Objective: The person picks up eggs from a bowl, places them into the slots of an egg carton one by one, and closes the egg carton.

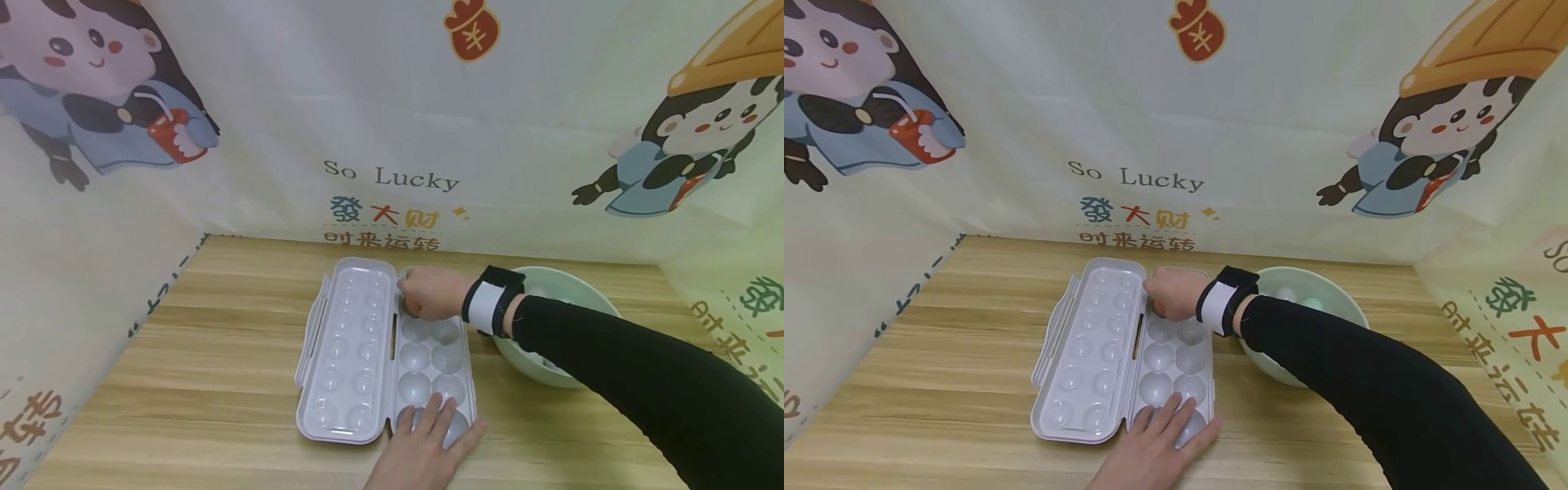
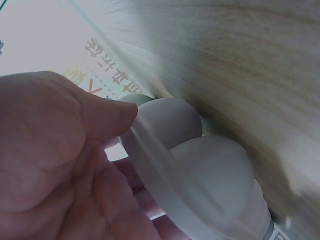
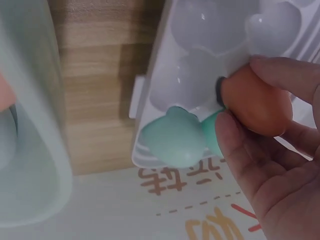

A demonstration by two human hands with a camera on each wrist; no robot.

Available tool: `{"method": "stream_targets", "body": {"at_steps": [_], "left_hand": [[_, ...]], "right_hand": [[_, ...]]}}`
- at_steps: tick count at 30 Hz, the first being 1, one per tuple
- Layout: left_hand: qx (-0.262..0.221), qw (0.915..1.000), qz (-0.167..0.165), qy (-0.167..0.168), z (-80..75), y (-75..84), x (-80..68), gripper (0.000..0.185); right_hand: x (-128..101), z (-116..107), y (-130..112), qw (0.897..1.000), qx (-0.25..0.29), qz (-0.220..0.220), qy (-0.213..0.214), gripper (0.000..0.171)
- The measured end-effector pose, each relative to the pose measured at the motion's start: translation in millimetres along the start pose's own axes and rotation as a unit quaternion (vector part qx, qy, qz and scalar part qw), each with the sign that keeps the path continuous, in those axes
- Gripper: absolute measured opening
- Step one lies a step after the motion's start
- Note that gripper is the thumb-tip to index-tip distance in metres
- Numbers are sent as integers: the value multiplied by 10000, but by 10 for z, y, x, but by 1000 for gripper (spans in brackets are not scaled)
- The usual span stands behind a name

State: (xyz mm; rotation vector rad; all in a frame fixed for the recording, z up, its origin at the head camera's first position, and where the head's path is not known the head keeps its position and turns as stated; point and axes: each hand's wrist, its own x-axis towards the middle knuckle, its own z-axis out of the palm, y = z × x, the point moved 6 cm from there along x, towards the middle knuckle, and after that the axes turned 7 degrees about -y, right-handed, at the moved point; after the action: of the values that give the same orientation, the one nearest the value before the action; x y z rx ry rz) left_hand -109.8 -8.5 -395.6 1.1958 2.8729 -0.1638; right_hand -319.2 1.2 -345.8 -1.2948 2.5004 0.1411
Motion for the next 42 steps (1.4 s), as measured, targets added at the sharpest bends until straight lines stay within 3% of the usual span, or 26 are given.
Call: {"method": "stream_targets", "body": {"at_steps": [10, 28, 37, 42], "left_hand": [[186, 9989, 27, 437, -11, 10, -9, 83], [278, 9989, 33, 371, -11, 22, -14, 83], [431, 9972, -8, 608, -10, 24, -23, 81], [389, 9978, 2, 527, -9, 27, -23, 81]], "right_hand": [[26, 98, 33, 9998, 155, 18, 158, 10], [28, 92, 20, 9993, 316, 221, -15, 13], [29, 72, -1, 9993, 302, 221, 19, 14], [40, 79, 2, 9994, 199, 268, 43, 15]]}}
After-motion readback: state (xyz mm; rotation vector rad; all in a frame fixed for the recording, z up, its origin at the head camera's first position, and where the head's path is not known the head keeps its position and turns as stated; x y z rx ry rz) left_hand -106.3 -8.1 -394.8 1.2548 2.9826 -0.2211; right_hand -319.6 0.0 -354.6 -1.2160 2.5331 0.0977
